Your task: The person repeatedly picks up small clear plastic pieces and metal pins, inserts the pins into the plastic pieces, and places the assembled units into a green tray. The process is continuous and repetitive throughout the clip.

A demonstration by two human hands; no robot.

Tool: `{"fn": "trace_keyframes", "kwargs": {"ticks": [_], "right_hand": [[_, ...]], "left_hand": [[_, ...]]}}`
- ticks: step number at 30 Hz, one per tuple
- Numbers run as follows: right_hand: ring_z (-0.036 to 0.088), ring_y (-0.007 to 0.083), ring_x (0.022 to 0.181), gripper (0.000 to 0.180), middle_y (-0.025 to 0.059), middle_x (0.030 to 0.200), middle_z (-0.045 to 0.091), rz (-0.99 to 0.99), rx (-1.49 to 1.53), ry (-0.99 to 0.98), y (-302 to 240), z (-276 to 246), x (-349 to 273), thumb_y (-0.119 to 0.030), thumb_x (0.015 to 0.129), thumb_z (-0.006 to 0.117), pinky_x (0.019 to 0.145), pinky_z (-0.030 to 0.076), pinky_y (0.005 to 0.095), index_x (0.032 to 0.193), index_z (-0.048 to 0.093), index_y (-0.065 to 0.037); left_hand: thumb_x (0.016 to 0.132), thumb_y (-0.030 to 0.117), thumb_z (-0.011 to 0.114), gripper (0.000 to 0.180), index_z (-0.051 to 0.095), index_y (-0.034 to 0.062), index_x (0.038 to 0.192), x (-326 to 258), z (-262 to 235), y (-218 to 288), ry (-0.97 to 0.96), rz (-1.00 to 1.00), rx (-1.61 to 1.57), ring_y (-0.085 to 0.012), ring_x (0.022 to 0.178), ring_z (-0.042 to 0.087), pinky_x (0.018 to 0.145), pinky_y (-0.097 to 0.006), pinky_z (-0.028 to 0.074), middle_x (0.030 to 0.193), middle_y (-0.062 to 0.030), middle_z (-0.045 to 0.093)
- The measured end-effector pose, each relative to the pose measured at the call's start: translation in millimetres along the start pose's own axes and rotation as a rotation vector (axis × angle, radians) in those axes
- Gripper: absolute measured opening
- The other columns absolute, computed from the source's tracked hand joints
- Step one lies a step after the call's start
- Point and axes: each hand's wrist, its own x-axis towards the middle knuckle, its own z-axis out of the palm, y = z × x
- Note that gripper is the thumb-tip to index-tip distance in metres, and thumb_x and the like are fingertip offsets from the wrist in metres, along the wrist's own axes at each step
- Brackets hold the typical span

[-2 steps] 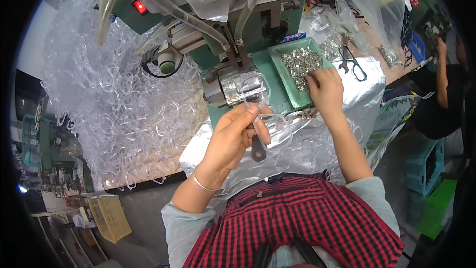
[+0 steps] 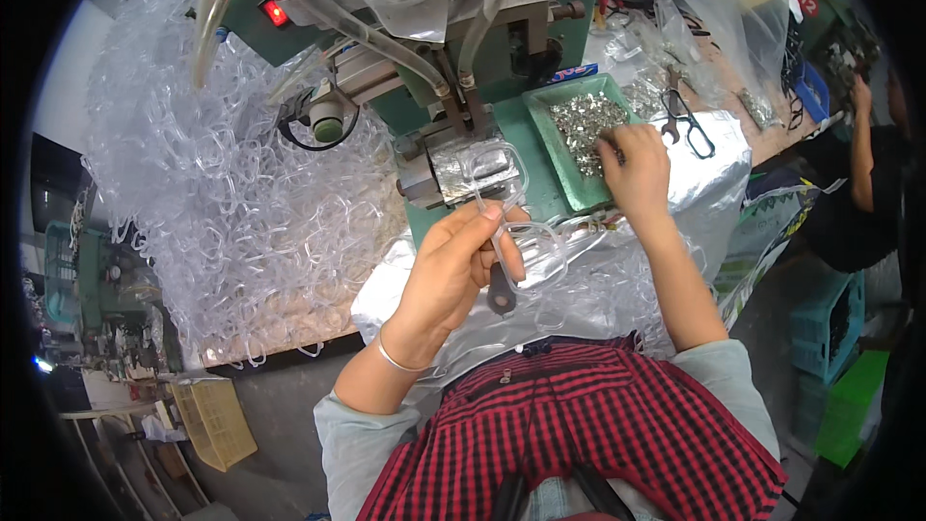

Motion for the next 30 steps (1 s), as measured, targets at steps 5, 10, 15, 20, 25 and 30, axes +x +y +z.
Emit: {"fn": "trace_keyframes", "kwargs": {"ticks": [5,10,15,20,25,30], "right_hand": [[0.06,0.0329,0.082,0.01,0.0098,0.082,0.064,-0.002,-0.038,0.05,-2,16,5,-0.015,0.079,0.07,0.07,0.049,0.0441,0.086,0.067,-0.008],[0.06,0.0306,0.091,0.013,0.0103,0.09,0.063,-0.13,-0.095,-0.033,-11,50,43,-0.014,0.077,0.068,0.072,0.051,0.0439,0.089,0.067,-0.008],[0.06,0.0328,0.101,0.023,0.0144,0.099,0.064,-0.074,-0.17,-0.193,-7,54,34,-0.013,0.076,0.067,0.079,0.052,0.0454,0.098,0.067,-0.007],[0.065,0.0425,0.092,0.028,0.0252,0.097,0.067,0.306,0.011,-0.155,78,20,30,-0.016,0.089,0.059,0.081,0.05,0.0455,0.112,0.063,-0.001],[0.068,0.0351,0.099,0.028,0.0211,0.108,0.07,0.16,-0.094,-0.196,67,38,12,-0.019,0.093,0.061,0.085,0.052,0.0386,0.115,0.065,-0.001],[0.069,0.0187,0.1,0.026,0.0117,0.108,0.073,0.259,0.387,-0.232,38,50,20,-0.013,0.094,0.063,0.09,0.049,0.0296,0.116,0.068,-0.001]], "left_hand": [[0.102,0.027,0.052,0.036,0.063,-0.0068,0.108,3,-1,-3,0.017,0.028,0.004,-0.0134,0.059,0.06,0.06,-0.023,0.048,0.066,-0.0066,0.062],[0.102,0.026,0.052,0.036,0.065,-0.0072,0.105,2,4,-3,0.034,0.051,0.02,-0.0127,0.06,0.059,0.062,-0.023,0.047,0.064,-0.0054,0.061],[0.104,0.032,0.047,0.039,0.057,-0.0029,0.119,-11,-9,-8,-0.024,-0.005,-0.079,-0.0161,0.072,0.065,0.069,-0.031,0.058,0.084,-0.0108,0.065],[0.086,-0.004,0.071,0.032,0.056,-0.0013,0.115,-43,-74,-52,0.066,0.212,-0.056,-0.0134,0.084,0.065,0.069,-0.028,0.059,0.1,-0.0078,0.063],[0.086,0.001,0.068,0.014,0.066,0.0008,0.1,-105,-135,-40,1.034,0.675,0.921,-0.0157,0.089,0.065,0.072,-0.028,0.053,0.103,-0.0092,0.067],[0.075,0.002,0.072,0.016,0.072,0.0094,0.089,-168,-219,-43,1.419,0.432,1.729,-0.0345,0.112,0.055,0.096,-0.043,0.045,0.116,-0.0117,0.064]]}}
